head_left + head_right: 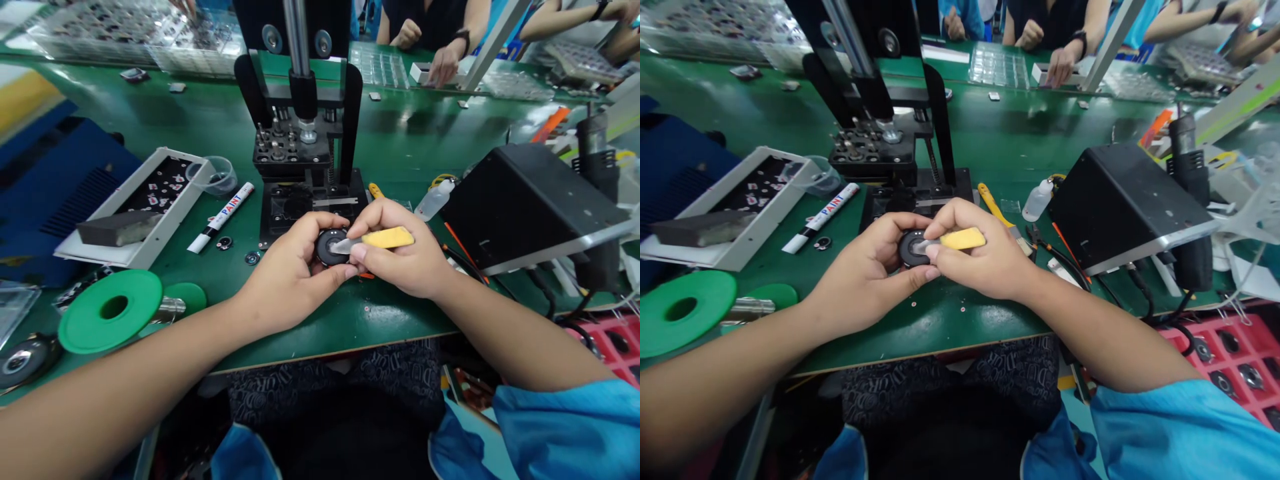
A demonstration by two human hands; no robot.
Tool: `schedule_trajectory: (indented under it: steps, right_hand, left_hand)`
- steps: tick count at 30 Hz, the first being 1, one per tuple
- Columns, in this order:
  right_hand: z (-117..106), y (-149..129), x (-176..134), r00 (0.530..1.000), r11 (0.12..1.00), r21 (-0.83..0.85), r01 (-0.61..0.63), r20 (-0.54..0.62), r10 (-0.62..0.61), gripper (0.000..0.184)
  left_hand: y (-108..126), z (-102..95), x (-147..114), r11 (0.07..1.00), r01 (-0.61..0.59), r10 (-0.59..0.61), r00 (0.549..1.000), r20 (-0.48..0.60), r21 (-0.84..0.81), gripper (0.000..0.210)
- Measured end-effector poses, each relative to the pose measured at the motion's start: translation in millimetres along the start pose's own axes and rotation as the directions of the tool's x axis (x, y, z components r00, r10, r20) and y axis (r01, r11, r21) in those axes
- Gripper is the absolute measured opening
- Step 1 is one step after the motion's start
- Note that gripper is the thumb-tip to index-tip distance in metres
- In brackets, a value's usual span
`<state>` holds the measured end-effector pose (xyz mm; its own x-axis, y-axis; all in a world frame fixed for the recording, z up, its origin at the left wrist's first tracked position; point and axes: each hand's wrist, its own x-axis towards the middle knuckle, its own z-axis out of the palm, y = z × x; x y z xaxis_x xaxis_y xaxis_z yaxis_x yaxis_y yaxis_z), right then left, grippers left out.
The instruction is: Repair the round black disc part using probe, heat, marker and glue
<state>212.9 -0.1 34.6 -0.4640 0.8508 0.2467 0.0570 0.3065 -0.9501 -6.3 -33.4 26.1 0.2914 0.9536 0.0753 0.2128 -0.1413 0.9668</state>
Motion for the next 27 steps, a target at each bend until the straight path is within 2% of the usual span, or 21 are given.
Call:
schedule_trajectory:
  steps: [4,10,16,27]
  right_hand:
    - [0,3,0,1.000,1.000,0.022,0.022,-0.014,-0.022,0.021]
    - [2,5,0,0.997,0.998,0.035,0.051,-0.065,-0.049,0.033]
    - [1,10,-5,0.987,0.986,-0.080,0.146,-0.049,-0.150,0.021]
    - [0,14,-1,0.939,0.935,-0.086,0.344,0.024,-0.343,0.015]
  left_hand:
    - [0,-0.8,0,1.000,0.009,-0.010,1.000,-0.012,-0.015,0.052]
    - [0,-0.8,2,0.994,0.024,-0.028,0.999,-0.029,-0.104,0.057]
    - [2,0.0,3,0.977,0.023,-0.033,0.999,-0.041,-0.213,0.062]
    - [1,1.5,1,0.986,0.024,-0.028,0.999,-0.022,-0.167,0.063]
